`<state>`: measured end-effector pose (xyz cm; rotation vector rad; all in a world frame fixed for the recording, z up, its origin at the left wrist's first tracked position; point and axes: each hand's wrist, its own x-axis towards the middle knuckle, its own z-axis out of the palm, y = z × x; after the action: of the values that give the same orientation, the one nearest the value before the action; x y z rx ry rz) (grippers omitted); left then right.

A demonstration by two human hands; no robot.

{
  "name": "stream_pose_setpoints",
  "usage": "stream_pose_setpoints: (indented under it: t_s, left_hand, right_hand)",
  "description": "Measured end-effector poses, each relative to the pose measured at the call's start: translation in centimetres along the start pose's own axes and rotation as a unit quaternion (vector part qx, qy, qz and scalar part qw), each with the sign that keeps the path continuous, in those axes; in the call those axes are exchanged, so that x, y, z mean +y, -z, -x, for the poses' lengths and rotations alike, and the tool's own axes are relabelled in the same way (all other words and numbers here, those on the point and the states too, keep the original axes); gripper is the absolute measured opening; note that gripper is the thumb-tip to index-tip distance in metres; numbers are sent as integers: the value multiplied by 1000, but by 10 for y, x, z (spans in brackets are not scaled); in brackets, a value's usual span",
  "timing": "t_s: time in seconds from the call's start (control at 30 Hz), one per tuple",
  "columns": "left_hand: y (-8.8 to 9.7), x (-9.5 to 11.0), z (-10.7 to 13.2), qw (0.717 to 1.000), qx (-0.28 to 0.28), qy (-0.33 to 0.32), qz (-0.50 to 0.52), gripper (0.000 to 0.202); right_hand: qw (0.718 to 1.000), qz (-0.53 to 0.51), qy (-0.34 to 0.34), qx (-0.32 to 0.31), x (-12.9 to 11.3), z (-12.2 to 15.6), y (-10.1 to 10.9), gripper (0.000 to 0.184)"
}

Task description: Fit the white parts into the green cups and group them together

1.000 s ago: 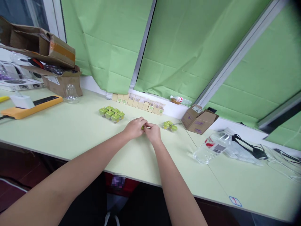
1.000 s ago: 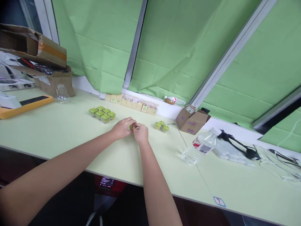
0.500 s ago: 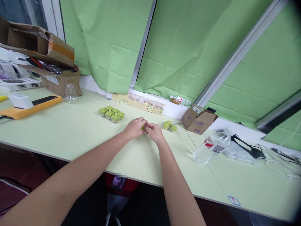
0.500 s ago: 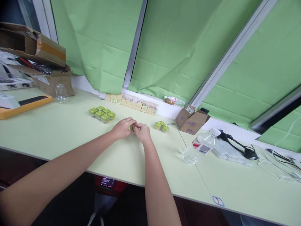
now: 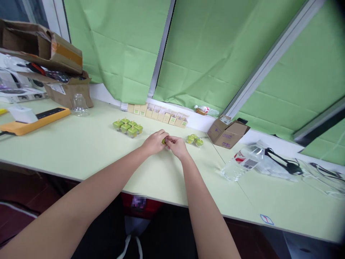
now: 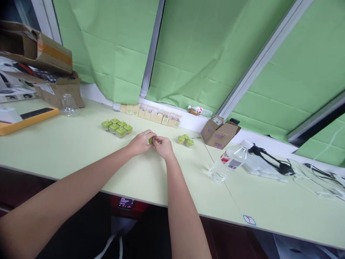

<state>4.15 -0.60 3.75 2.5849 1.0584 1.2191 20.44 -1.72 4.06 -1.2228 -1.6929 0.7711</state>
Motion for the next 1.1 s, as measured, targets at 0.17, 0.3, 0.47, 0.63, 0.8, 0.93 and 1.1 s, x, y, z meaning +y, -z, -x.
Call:
stream_pose_setpoints:
  t_s: [0.17,0.3,0.47,0.63,0.8,0.93,1.1]
  left_hand:
    - [-1,-2,-1,1000,-1,-8,2,31]
    - [-1,-2,-1,1000,-3,-9,-1,34]
    - [1,0,0,1000,-5,-5,-6,34]
    - [2,0,0,1000,-12,-2,-6,34]
    - [1,0,0,1000,-10,-10,-4,34]
    - [-1,1,0,1000,-16,-14,3,36]
    - [-1,2,0,1000,-3,-25,-1,37]
  right_hand:
    - [999,-29,-23,15,5,-3,0,27]
    - [998,-48,-32,33,6,-3,-2,29]
    - [996,-66,-43,29,4,-2,-3,30]
    - [997,-55,-45,28,1,-1,-2,30]
    - [996,-71,-43,26,-2,1,-1,25]
    - [997,-51,-46,37,-1,2,-3,20]
    - [997,8,-34,63,0,2,-4,20]
